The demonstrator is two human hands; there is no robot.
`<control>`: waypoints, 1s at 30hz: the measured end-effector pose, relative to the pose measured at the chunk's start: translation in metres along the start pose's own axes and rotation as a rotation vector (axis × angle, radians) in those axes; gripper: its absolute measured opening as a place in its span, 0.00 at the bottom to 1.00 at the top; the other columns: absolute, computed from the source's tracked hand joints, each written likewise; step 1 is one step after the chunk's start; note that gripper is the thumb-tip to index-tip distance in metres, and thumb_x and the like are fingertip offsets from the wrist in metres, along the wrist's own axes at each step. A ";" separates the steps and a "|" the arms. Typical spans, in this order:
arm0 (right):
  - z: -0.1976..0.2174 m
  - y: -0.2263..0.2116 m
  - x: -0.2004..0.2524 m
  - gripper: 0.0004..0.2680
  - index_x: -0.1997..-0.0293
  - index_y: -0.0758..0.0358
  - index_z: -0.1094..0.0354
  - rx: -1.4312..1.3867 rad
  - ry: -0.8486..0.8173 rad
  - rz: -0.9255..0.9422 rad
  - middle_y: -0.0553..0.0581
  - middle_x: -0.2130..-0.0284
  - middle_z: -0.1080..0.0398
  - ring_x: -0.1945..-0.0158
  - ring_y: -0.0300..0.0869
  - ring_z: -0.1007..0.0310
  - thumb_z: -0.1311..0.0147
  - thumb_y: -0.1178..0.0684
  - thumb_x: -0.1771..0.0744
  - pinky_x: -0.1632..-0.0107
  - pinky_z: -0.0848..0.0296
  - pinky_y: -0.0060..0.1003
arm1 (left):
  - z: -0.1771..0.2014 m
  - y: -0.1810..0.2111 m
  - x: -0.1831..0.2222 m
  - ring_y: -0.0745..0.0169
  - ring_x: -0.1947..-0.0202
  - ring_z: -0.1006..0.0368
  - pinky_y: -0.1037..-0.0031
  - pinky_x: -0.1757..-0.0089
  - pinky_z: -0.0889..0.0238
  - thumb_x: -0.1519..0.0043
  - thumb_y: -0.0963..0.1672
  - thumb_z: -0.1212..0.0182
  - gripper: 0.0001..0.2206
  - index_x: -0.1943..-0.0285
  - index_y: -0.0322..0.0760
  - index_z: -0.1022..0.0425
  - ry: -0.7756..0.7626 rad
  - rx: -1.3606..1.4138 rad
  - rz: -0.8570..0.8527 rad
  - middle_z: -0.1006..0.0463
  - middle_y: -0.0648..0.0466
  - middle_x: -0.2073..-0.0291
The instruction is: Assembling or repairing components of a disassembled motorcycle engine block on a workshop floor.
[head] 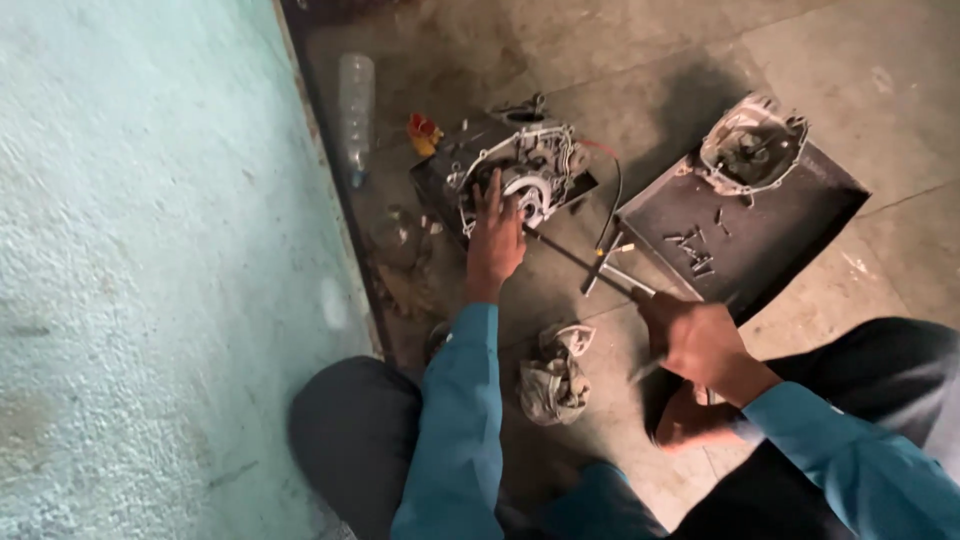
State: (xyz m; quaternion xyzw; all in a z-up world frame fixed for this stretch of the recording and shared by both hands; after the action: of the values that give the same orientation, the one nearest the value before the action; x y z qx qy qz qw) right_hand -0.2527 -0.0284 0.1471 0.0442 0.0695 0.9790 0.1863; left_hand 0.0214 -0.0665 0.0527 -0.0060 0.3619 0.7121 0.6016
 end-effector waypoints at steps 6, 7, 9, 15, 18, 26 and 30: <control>-0.069 0.033 0.033 0.12 0.48 0.70 0.22 -1.736 0.083 -1.043 0.53 0.79 0.36 0.81 0.37 0.43 0.44 0.60 0.35 0.79 0.45 0.34 | -0.006 0.013 0.000 0.36 0.22 0.51 0.42 0.28 0.55 0.34 0.44 0.42 0.15 0.45 0.23 0.29 -0.102 -0.425 -0.145 0.45 0.40 0.34; -0.068 0.036 0.040 0.11 0.48 0.69 0.21 -1.611 0.057 -1.019 0.54 0.79 0.36 0.81 0.38 0.43 0.43 0.59 0.34 0.78 0.45 0.35 | -0.004 0.013 0.008 0.32 0.23 0.52 0.43 0.30 0.53 0.34 0.44 0.42 0.15 0.45 0.24 0.29 -0.100 -0.328 -0.094 0.46 0.40 0.32; -0.060 0.050 0.031 0.10 0.48 0.68 0.20 -1.488 0.088 -0.963 0.55 0.80 0.36 0.80 0.38 0.43 0.41 0.58 0.33 0.78 0.45 0.36 | 0.003 0.010 -0.007 0.29 0.25 0.52 0.45 0.32 0.51 0.35 0.43 0.43 0.15 0.44 0.24 0.29 -0.056 -0.252 -0.076 0.48 0.40 0.30; 0.014 0.044 0.040 0.14 0.47 0.56 0.23 -0.799 0.396 -0.481 0.55 0.70 0.22 0.75 0.38 0.23 0.43 0.59 0.37 0.71 0.29 0.36 | -0.012 -0.014 0.004 0.22 0.27 0.53 0.47 0.36 0.44 0.33 0.41 0.45 0.14 0.41 0.26 0.30 -0.029 0.091 0.109 0.52 0.39 0.23; 0.020 0.034 0.031 0.24 0.44 0.52 0.25 -0.544 0.336 -0.377 0.58 0.68 0.23 0.70 0.52 0.23 0.43 0.60 0.47 0.66 0.25 0.44 | -0.016 -0.014 -0.004 0.23 0.27 0.51 0.44 0.33 0.46 0.32 0.41 0.45 0.11 0.44 0.28 0.31 0.017 0.049 0.005 0.52 0.39 0.23; 0.032 0.014 0.019 0.19 0.45 0.55 0.26 -0.334 0.447 -0.210 0.54 0.65 0.24 0.66 0.50 0.27 0.38 0.57 0.42 0.64 0.27 0.44 | -0.006 -0.012 -0.004 0.19 0.28 0.54 0.44 0.36 0.43 0.33 0.42 0.45 0.11 0.44 0.31 0.29 0.008 0.083 0.052 0.52 0.41 0.23; 0.042 0.008 0.014 0.23 0.43 0.61 0.27 -0.299 0.426 -0.141 0.56 0.64 0.24 0.66 0.51 0.28 0.39 0.57 0.45 0.61 0.27 0.45 | 0.000 -0.003 -0.003 0.20 0.27 0.54 0.45 0.39 0.38 0.32 0.42 0.46 0.12 0.41 0.32 0.29 -0.024 0.072 0.087 0.53 0.43 0.22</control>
State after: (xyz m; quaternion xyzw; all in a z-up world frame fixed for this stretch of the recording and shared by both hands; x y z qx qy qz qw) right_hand -0.2644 -0.0257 0.1905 -0.1956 -0.0352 0.9503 0.2396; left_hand 0.0251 -0.0693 0.0522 0.0400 0.3799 0.7243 0.5740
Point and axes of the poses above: each hand's wrist, its own x-axis away from the middle knuckle, its own z-axis out of the back of the hand, y = z × x, the point moved 8 cm from there along -x, towards the middle knuckle
